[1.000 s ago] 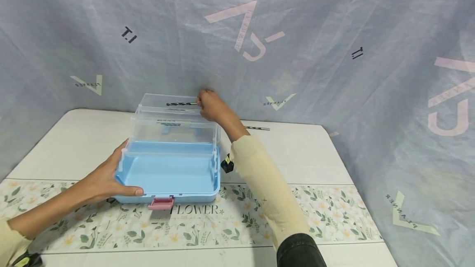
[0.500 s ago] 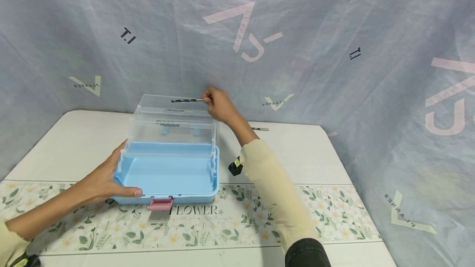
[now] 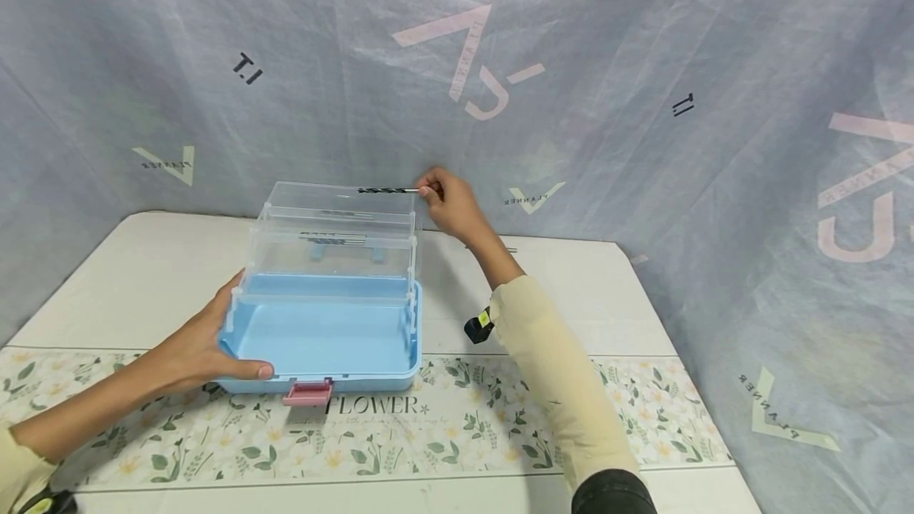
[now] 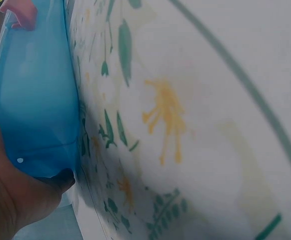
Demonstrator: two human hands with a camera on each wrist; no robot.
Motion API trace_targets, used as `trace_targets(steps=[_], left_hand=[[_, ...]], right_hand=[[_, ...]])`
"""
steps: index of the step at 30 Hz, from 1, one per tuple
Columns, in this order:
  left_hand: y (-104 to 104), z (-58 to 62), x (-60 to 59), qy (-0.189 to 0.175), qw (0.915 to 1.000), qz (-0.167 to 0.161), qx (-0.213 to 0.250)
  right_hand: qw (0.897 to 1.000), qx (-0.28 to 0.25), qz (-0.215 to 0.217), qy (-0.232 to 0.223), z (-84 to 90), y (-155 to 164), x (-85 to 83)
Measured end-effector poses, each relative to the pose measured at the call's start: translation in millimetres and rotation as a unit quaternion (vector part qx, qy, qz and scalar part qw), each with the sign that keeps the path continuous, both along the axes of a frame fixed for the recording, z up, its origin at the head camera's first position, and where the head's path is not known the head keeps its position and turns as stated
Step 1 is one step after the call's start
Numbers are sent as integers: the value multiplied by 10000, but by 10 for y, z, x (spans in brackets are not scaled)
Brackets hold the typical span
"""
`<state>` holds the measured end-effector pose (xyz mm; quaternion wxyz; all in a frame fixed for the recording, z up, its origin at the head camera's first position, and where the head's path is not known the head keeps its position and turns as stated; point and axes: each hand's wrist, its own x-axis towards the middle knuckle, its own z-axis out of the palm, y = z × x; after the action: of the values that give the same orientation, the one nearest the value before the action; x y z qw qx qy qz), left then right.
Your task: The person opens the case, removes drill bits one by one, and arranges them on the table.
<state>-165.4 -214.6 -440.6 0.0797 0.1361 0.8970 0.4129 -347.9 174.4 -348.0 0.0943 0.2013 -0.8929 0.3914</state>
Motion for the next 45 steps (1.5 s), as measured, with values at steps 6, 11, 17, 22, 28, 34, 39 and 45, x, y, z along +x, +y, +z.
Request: trace_targets(steps=[6,11,17,22,28,34,39,45], left_hand=[[7,14,4,-23,10000,-6,-30],[14,17,12,-40,10000,-9,-23],[28,16,14,-23,10000,-12,17],[33,7,7,47,9999,-45,136],[30,1,12,-39,10000,3,-31],[22,-10,17,-63,9999,20,-85],[24,-18,20,-82,9999,40,-87],[19,-27,21,-20,10000,29,-13]], right_hand=[[9995,-264,84,-127,-12,216,36],[9984,-470,142,-267,-44,425,92],[9968,-637,-46,-481,-83,700,162],[9944,-747,-207,-718,-150,916,196],[9882,-1018,-236,-1118,-308,1199,199],[9811,-1008,-514,-1568,-532,1481,183],[9765,-798,-788,-1838,-715,1640,200],[9765,-529,-1000,-1835,-918,1777,196]])
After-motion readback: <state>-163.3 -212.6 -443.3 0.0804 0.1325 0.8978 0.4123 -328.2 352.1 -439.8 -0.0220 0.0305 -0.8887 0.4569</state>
